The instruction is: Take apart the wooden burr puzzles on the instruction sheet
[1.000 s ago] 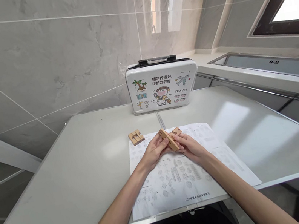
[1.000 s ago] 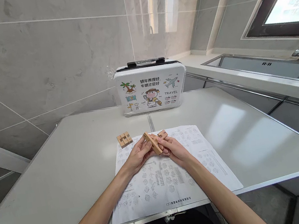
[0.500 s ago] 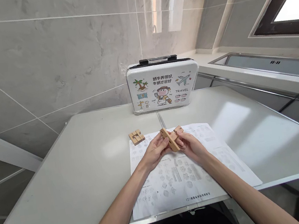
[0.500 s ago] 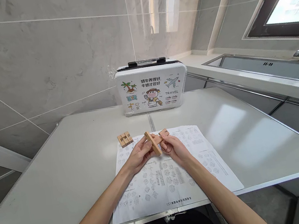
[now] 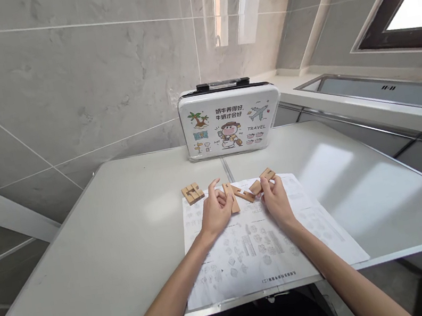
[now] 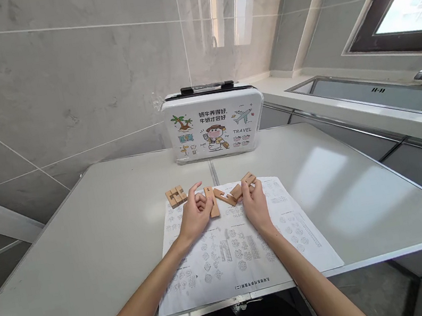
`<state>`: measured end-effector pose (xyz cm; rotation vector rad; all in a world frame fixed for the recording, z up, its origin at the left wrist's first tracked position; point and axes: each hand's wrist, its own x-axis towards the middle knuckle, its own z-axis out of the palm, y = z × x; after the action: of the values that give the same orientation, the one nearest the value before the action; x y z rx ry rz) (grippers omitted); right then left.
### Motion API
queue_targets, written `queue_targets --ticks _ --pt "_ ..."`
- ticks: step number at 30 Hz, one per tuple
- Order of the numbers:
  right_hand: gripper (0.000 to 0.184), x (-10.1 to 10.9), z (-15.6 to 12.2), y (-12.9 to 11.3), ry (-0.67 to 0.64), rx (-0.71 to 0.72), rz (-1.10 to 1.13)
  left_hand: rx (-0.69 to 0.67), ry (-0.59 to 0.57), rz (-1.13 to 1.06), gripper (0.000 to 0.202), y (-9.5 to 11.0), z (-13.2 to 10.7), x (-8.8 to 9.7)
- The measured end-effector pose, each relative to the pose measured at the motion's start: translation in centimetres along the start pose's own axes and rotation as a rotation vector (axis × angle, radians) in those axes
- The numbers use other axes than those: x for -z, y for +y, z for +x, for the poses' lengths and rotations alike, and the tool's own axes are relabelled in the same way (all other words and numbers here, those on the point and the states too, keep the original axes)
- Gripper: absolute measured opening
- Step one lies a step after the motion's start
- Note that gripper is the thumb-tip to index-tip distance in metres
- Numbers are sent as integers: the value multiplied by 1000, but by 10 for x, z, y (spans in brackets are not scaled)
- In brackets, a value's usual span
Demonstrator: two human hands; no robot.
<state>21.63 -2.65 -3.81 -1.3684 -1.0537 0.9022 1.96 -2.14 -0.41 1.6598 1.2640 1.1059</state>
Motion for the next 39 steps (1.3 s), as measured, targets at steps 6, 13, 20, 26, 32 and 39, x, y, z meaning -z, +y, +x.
queue_targets --ticks 6,13,20,26,32,39 --pt "50 0 -2 -6 68 109 -439 -38 21 369 47 -9 3 2" --pt "42 0 -4 -5 90 171 -732 11 15 596 36 -12 5 4" --pt "36 -3 -5 -3 -23 236 -779 3 13 653 27 -13 6 4" --pt "33 -6 -6 -2 -105 267 -747 -26 -12 681 30 -13 7 6" --pt "35 -6 -6 0 -128 298 -736 -54 -6 706 32 -16 7 7" --pt "32 -7 -7 0 -147 323 -733 -165 15 651 27 -18 6 5"
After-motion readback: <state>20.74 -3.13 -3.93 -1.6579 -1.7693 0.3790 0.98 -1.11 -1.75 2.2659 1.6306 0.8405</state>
